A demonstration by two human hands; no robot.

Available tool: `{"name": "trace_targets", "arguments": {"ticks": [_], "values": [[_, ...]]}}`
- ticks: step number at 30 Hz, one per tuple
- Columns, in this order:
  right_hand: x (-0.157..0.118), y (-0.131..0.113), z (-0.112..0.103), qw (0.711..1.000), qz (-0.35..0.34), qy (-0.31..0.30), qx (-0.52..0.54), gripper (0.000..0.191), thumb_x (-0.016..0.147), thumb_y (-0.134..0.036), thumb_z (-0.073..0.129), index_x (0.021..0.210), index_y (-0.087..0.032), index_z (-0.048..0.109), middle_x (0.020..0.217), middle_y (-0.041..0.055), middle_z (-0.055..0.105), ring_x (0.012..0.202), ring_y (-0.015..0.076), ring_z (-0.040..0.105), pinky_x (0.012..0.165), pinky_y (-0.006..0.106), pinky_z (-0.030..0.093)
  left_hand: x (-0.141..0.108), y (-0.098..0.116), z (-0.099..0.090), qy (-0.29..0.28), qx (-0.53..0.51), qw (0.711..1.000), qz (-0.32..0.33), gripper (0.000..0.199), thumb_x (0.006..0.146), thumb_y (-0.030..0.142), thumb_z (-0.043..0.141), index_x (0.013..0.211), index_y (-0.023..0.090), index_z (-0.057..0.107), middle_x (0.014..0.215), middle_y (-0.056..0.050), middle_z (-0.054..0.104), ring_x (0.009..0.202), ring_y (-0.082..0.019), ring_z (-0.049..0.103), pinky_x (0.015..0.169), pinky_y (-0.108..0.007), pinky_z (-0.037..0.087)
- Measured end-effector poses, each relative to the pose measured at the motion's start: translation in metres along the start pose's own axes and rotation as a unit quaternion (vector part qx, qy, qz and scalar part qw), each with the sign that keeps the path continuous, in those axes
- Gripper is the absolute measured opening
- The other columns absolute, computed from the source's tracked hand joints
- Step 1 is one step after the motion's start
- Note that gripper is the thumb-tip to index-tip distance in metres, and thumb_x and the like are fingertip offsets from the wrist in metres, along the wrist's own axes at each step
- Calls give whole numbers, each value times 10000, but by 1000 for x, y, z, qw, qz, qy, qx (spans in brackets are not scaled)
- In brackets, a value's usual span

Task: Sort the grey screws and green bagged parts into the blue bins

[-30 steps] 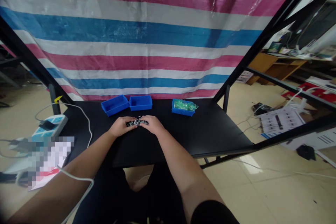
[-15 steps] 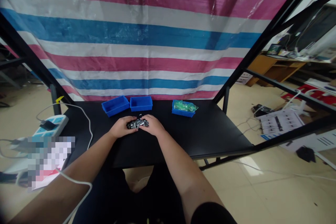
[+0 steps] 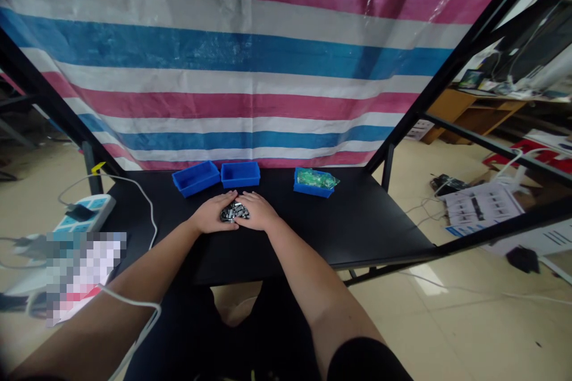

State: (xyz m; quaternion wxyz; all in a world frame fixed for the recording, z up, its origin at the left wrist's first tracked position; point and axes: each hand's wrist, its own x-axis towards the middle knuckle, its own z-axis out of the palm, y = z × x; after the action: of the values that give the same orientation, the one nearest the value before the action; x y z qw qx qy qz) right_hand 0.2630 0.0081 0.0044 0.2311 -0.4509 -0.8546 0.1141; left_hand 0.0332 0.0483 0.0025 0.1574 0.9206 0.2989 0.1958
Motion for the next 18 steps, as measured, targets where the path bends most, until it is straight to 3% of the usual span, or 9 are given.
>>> {"name": "trace_targets", "arguments": {"ticks": [4, 10, 15, 18], "values": [[-1, -1, -1, 1000, -10, -6, 11, 696, 827, -438, 745, 1443, -185, 541, 1503, 153, 523, 1421, 321, 460, 1222, 546, 296, 0, 0, -1, -13, -7, 1000, 2, 1146, 657, 766, 734, 1539, 118, 389, 1577, -233, 397, 1463, -372, 400, 1211, -550, 316], [-5, -8, -6, 999, -4, 23, 38, 696, 837, -456, 736, 1438, -188, 510, 1489, 145, 531, 1441, 301, 432, 1220, 517, 312, -4, 0, 0, 15, -20, 1000, 9, 1172, 634, 744, 767, 1538, 102, 386, 1551, -243, 440, 1456, -371, 412, 1213, -529, 330], [-12, -9, -8, 995, 1, 86, 50, 583, 839, -430, 736, 1342, -190, 569, 1497, 145, 523, 1451, 296, 412, 1238, 521, 265, -11, 5, -5, 43, -17, 999, -7, 1096, 661, 704, 771, 1532, 151, 401, 1540, -220, 467, 1439, -389, 432, 1213, -588, 307], [-18, -8, -9, 984, 13, 161, 69, 475, 852, -385, 717, 1278, -213, 598, 1455, 132, 550, 1409, 290, 455, 1198, 510, 332, -16, 6, -9, 98, -19, 995, -23, 920, 767, 626, 721, 1508, 160, 436, 1508, -193, 518, 1415, -373, 470, 1225, -609, 269]]}}
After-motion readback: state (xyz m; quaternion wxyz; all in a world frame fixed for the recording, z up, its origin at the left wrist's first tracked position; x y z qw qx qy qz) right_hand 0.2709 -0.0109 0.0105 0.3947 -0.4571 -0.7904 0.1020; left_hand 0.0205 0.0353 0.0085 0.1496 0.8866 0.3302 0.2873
